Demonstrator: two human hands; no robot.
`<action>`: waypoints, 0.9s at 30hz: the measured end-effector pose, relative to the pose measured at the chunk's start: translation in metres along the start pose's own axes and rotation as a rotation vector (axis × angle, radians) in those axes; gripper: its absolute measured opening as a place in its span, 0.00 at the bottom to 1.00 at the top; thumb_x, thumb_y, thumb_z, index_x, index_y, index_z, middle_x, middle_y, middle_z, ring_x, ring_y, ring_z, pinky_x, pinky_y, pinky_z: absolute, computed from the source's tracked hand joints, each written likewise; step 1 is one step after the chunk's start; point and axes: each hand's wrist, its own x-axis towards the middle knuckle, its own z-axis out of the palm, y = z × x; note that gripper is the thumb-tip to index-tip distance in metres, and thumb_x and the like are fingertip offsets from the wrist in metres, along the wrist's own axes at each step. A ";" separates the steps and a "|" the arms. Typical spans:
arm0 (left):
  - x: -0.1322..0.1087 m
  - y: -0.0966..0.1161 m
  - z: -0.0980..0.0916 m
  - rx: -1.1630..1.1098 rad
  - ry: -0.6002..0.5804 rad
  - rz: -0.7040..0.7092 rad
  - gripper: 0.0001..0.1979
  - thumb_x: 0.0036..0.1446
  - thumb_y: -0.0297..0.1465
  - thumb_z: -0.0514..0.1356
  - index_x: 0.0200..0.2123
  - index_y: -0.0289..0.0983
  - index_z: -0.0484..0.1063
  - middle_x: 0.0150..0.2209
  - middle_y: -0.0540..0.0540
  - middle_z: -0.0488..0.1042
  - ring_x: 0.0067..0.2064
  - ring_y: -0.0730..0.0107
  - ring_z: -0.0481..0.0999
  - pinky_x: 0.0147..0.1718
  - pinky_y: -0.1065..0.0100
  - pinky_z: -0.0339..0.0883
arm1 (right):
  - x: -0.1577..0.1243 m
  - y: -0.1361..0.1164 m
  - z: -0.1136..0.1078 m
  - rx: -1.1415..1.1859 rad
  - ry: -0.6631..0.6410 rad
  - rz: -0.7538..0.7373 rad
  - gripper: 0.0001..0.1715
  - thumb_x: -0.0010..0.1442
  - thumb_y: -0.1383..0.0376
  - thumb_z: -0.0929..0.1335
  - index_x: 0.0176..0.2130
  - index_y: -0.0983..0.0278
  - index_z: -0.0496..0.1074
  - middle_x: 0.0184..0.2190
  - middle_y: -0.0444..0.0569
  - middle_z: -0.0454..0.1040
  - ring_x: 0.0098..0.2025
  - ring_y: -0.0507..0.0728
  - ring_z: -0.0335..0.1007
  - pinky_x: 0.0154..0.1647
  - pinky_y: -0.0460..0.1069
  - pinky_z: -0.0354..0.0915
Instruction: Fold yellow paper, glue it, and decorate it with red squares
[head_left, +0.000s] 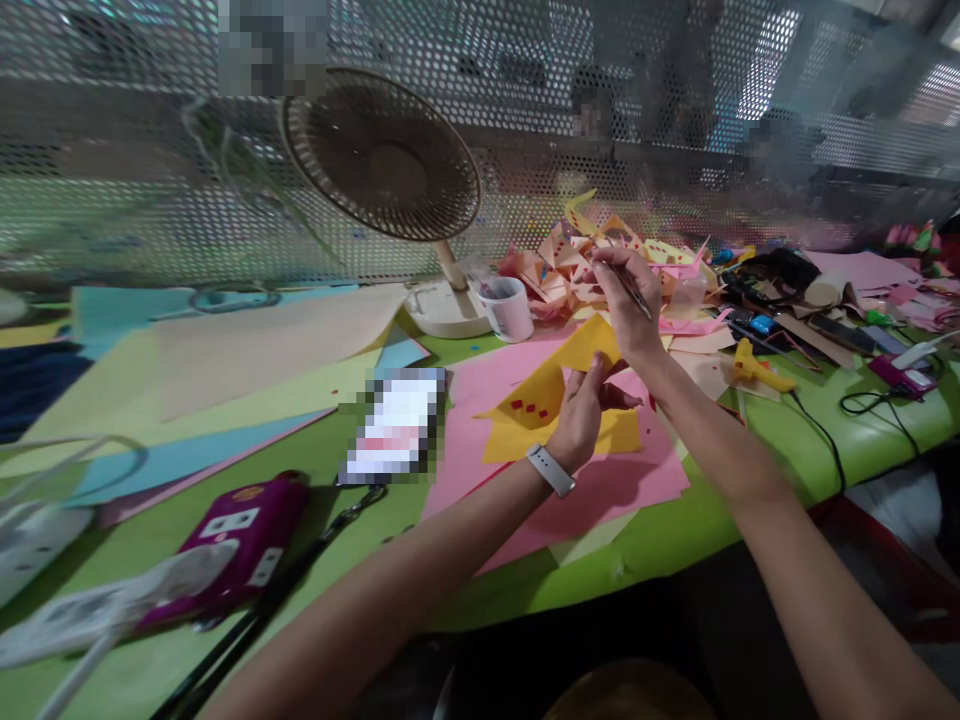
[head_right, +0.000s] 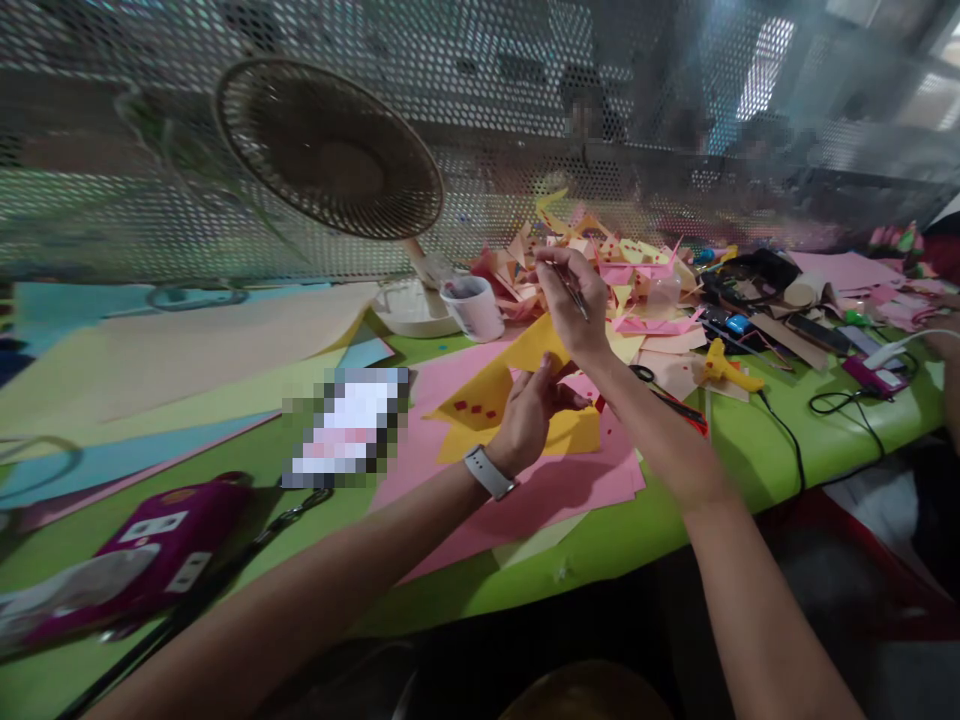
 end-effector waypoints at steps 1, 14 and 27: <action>0.001 0.000 0.000 0.005 -0.029 -0.019 0.22 0.59 0.51 0.63 0.34 0.37 0.65 0.42 0.39 0.82 0.20 0.75 0.74 0.28 0.64 0.75 | 0.001 0.000 0.000 -0.007 -0.009 -0.007 0.14 0.67 0.51 0.67 0.43 0.58 0.71 0.38 0.44 0.78 0.42 0.52 0.79 0.44 0.48 0.75; 0.002 -0.001 -0.018 0.180 -0.220 -0.041 0.28 0.54 0.58 0.62 0.29 0.37 0.69 0.25 0.43 0.78 0.32 0.57 0.82 0.38 0.57 0.77 | 0.018 -0.021 -0.040 -0.101 0.050 -0.062 0.14 0.64 0.51 0.69 0.42 0.58 0.73 0.31 0.42 0.77 0.38 0.52 0.79 0.41 0.48 0.75; 0.027 0.012 -0.066 0.292 0.051 0.094 0.27 0.51 0.57 0.64 0.32 0.38 0.67 0.25 0.45 0.79 0.34 0.57 0.83 0.38 0.59 0.77 | 0.013 -0.106 -0.252 -0.266 0.658 -0.038 0.12 0.54 0.77 0.67 0.29 0.61 0.76 0.18 0.40 0.73 0.24 0.50 0.73 0.30 0.48 0.66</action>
